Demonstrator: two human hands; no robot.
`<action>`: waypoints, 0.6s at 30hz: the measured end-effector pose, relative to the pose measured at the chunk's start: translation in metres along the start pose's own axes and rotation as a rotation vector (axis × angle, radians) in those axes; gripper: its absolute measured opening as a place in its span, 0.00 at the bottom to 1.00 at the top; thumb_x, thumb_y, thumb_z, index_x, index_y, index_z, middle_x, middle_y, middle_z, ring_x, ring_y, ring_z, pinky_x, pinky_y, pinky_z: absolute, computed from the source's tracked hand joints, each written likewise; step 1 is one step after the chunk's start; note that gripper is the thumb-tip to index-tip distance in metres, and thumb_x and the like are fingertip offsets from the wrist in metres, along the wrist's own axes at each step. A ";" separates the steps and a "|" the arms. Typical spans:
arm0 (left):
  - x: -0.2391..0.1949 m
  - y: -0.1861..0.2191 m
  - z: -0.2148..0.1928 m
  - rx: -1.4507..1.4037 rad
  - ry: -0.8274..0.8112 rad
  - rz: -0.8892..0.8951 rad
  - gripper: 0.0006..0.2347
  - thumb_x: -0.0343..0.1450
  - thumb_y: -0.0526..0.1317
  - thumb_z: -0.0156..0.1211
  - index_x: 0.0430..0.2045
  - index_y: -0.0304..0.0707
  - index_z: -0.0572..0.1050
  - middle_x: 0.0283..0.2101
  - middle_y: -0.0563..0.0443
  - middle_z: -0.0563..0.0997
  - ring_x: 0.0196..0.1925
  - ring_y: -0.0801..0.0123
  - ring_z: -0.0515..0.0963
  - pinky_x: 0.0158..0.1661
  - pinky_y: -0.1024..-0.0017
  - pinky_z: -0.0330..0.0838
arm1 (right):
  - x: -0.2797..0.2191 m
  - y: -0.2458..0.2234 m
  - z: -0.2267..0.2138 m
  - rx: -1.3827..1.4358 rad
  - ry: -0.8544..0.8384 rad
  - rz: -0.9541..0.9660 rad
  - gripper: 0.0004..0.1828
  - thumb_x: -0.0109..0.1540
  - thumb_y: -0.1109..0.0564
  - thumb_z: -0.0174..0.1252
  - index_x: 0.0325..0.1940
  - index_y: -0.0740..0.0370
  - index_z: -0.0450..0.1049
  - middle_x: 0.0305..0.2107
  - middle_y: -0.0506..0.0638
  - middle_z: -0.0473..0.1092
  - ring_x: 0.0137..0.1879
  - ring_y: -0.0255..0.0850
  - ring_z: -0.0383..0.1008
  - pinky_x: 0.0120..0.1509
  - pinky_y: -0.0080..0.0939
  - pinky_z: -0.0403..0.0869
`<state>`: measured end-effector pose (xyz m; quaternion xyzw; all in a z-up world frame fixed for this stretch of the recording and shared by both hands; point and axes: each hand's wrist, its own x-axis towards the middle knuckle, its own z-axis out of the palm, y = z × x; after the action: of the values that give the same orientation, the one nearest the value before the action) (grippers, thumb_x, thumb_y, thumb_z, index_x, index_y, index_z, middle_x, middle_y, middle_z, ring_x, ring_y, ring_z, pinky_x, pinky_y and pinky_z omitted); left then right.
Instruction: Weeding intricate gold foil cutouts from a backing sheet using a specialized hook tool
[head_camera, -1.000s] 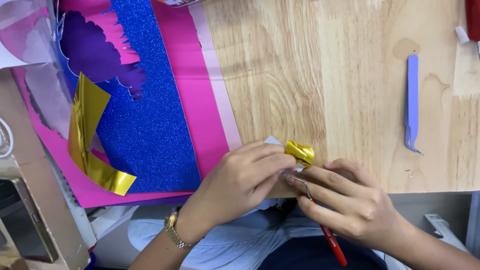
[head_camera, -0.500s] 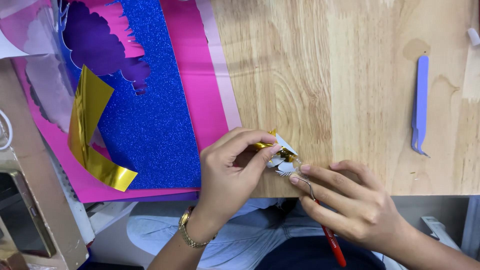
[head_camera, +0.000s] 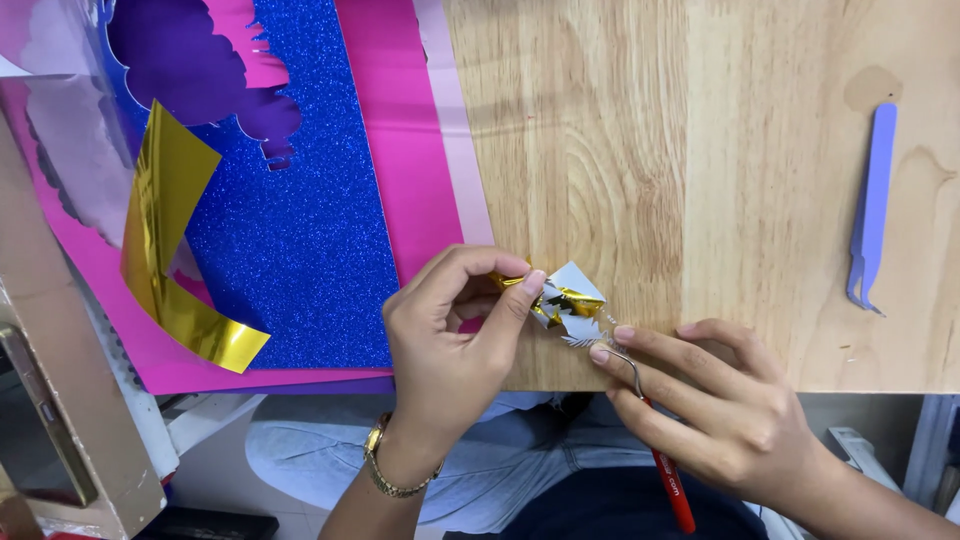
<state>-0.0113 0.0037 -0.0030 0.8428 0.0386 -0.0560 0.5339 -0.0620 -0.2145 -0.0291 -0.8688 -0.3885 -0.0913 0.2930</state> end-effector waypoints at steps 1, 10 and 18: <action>0.000 0.000 0.000 0.001 0.001 -0.002 0.02 0.70 0.33 0.66 0.30 0.36 0.78 0.31 0.52 0.81 0.32 0.76 0.81 0.33 0.82 0.81 | -0.001 0.000 0.000 0.003 -0.001 0.000 0.06 0.66 0.62 0.57 0.35 0.55 0.73 0.49 0.49 0.79 0.56 0.46 0.79 0.53 0.46 0.69; 0.001 -0.001 -0.003 -0.077 0.022 -0.040 0.03 0.70 0.31 0.66 0.30 0.34 0.77 0.32 0.51 0.80 0.33 0.76 0.81 0.36 0.82 0.82 | 0.000 0.000 0.001 0.005 0.005 0.005 0.05 0.66 0.62 0.59 0.35 0.55 0.73 0.49 0.49 0.79 0.55 0.46 0.80 0.55 0.47 0.69; 0.003 -0.002 -0.003 -0.068 0.066 -0.040 0.03 0.70 0.30 0.67 0.31 0.35 0.77 0.33 0.51 0.80 0.34 0.75 0.82 0.35 0.82 0.82 | 0.000 0.001 0.002 0.011 0.020 0.003 0.06 0.66 0.62 0.59 0.35 0.55 0.73 0.48 0.50 0.79 0.55 0.47 0.80 0.55 0.47 0.69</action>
<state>-0.0087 0.0075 -0.0037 0.8245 0.0752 -0.0373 0.5596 -0.0619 -0.2139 -0.0314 -0.8668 -0.3848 -0.0973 0.3018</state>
